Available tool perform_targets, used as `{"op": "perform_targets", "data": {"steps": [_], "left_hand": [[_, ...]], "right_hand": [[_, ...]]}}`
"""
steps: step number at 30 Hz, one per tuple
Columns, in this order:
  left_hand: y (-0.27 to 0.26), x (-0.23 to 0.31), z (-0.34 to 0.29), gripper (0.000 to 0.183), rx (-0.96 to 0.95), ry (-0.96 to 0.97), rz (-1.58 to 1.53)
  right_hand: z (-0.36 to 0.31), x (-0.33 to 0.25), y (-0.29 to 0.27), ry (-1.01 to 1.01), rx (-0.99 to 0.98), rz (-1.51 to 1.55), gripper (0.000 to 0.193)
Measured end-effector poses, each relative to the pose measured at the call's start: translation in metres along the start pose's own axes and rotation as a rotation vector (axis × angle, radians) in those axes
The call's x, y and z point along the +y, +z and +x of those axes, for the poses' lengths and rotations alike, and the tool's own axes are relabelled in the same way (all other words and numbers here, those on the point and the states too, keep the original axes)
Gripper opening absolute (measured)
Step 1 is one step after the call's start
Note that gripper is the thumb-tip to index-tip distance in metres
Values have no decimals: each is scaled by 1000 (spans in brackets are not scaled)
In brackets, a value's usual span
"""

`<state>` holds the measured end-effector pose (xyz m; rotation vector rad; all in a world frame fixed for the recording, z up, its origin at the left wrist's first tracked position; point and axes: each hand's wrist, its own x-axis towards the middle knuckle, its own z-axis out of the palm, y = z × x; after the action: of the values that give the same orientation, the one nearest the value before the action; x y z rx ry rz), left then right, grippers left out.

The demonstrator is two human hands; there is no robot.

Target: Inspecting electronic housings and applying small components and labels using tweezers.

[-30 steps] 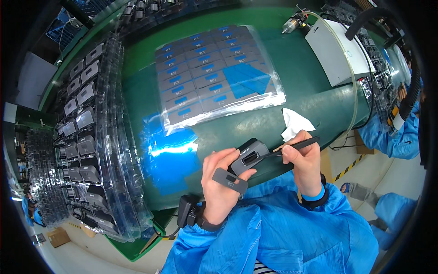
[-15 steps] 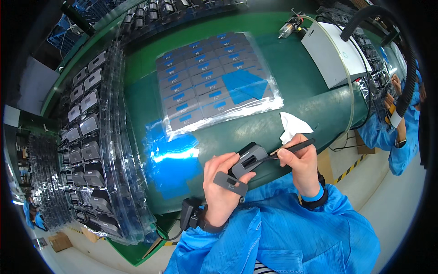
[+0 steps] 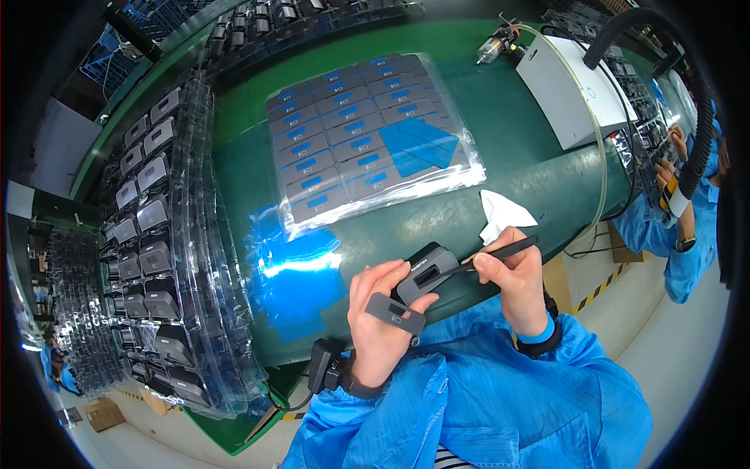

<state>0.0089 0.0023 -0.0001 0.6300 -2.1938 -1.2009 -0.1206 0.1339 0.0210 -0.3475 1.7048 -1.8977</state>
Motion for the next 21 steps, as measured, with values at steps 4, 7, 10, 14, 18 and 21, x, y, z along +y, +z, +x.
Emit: {"op": "perform_targets", "data": {"steps": [4,7,10,14,18,21], "left_hand": [[0,0,0,48,-1,-3,0],[0,0,1,50,11,55,55],[0,-1,1,50,11,56,47],[0,1,0,49,0,-12,-1],[0,0,0,49,-2,-14,-6],[1,0,0,49,-1,-16,-5]], "right_hand": [[0,0,0,-4,5,-2,19],[0,0,0,1,9,-12,19],[-1,0,0,5,17,-11,18],[-1,-1,1,6,16,-9,18],[-1,-2,1,2,19,-14,17],[-1,0,0,2,20,-15,17]]}}
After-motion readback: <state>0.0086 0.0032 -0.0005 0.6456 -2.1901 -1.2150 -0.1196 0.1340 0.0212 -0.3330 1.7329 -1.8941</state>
